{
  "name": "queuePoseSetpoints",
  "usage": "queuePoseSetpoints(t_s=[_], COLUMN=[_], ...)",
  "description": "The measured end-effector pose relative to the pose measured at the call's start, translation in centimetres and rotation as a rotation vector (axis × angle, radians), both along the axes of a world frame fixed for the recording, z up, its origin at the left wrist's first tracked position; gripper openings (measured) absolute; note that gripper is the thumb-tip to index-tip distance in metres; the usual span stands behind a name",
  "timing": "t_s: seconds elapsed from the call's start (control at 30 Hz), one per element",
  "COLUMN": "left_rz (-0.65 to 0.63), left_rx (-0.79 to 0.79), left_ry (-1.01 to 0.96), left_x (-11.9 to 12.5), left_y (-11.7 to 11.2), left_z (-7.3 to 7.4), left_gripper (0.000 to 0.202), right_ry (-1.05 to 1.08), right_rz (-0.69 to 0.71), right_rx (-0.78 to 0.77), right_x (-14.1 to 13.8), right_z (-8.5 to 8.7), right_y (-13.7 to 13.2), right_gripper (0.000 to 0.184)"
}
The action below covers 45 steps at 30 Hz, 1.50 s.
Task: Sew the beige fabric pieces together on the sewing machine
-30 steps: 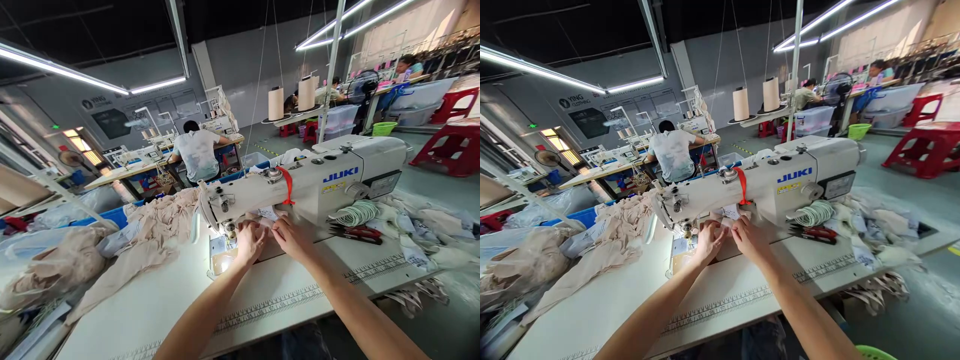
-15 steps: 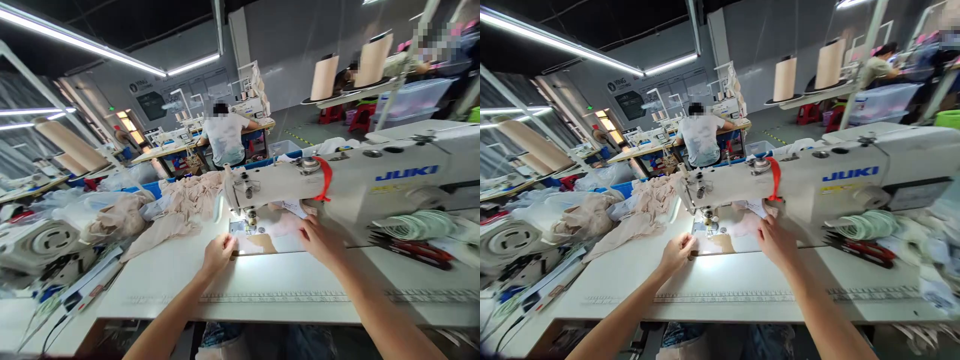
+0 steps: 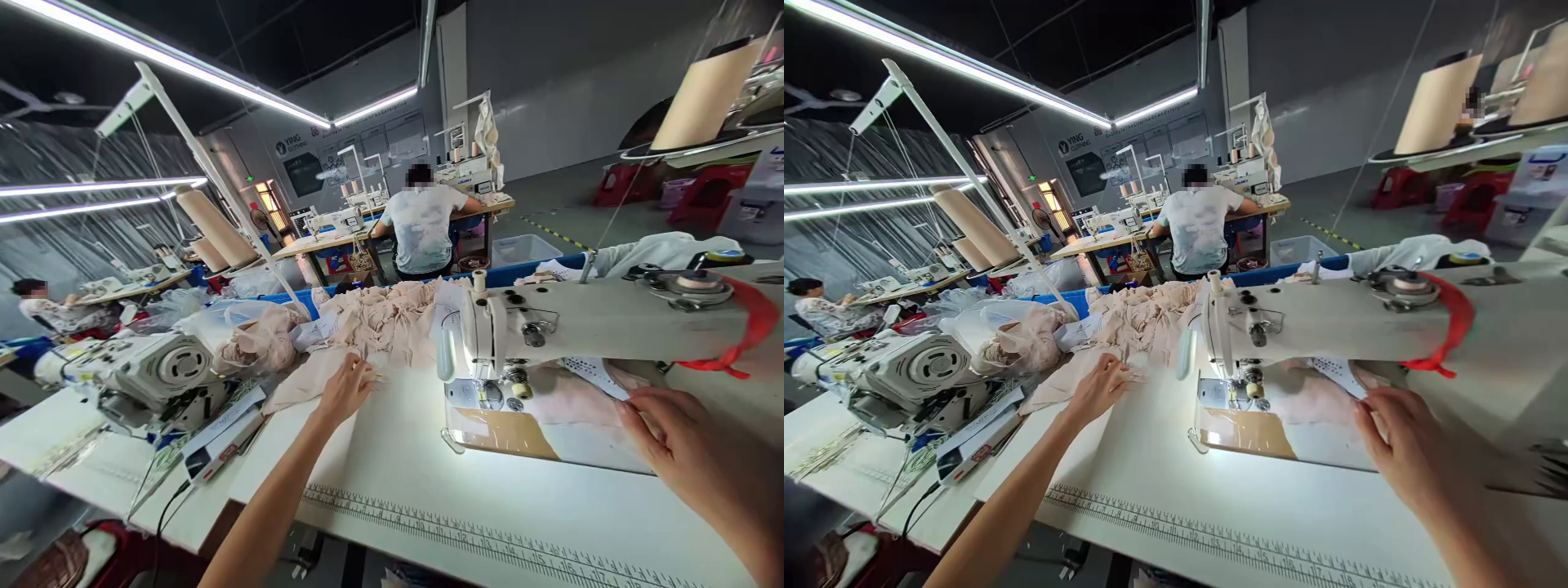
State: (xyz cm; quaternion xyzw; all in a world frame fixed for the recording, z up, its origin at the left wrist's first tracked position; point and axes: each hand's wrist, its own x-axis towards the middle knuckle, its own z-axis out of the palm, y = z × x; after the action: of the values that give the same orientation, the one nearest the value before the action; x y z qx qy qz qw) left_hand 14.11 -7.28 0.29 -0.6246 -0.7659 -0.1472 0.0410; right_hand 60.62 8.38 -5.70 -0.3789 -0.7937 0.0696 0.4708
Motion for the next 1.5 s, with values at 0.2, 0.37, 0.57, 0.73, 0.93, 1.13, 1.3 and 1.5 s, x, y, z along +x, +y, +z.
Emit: queuePoseSetpoints(t_s=[0.2,0.37,0.57,0.73,0.93,1.13,1.3,1.5], left_rz=[-0.074,-0.273,-0.488,-0.602,-0.568,-0.36,-0.313,-0.257], left_rx=[0.068,0.349,0.034,-0.363,-0.407,-0.346,-0.345,-0.39], left_ry=[-0.033,-0.193,-0.491,-0.648,-0.822,-0.615,-0.511,-0.469], left_x=[-2.3,-2.2,2.6,8.0,12.2,12.8,13.0,13.5], left_y=[0.1,-0.6,0.4,2.6,5.7,6.2,6.0,5.8], left_z=[0.4,1.5,2.6,2.9,1.4,-0.9,-1.2,-0.5], left_gripper=[0.01,0.018,0.02,0.017,0.021,0.014,0.011,0.009], right_ry=[-0.061,-0.147,-0.498,-0.687,-0.702,-0.657,-0.654,-0.594], right_rz=[-0.152,0.04,0.233,0.141,0.169,0.166,0.165,0.17], right_rx=[0.051,-0.078,-0.12,0.013,0.124,0.112,0.085,0.066], right_x=[-0.9,-3.9,-9.4,-11.7,-12.1,-12.1,-12.1,-11.8], right_z=[1.8,2.7,3.4,3.2,2.9,2.8,3.2,3.1], right_y=[-1.3,-5.4,-11.7,-11.7,-10.0,-10.1,-10.3,-10.2], right_gripper=[0.03,0.029,0.035,0.028,0.026,0.021,0.022,0.026])
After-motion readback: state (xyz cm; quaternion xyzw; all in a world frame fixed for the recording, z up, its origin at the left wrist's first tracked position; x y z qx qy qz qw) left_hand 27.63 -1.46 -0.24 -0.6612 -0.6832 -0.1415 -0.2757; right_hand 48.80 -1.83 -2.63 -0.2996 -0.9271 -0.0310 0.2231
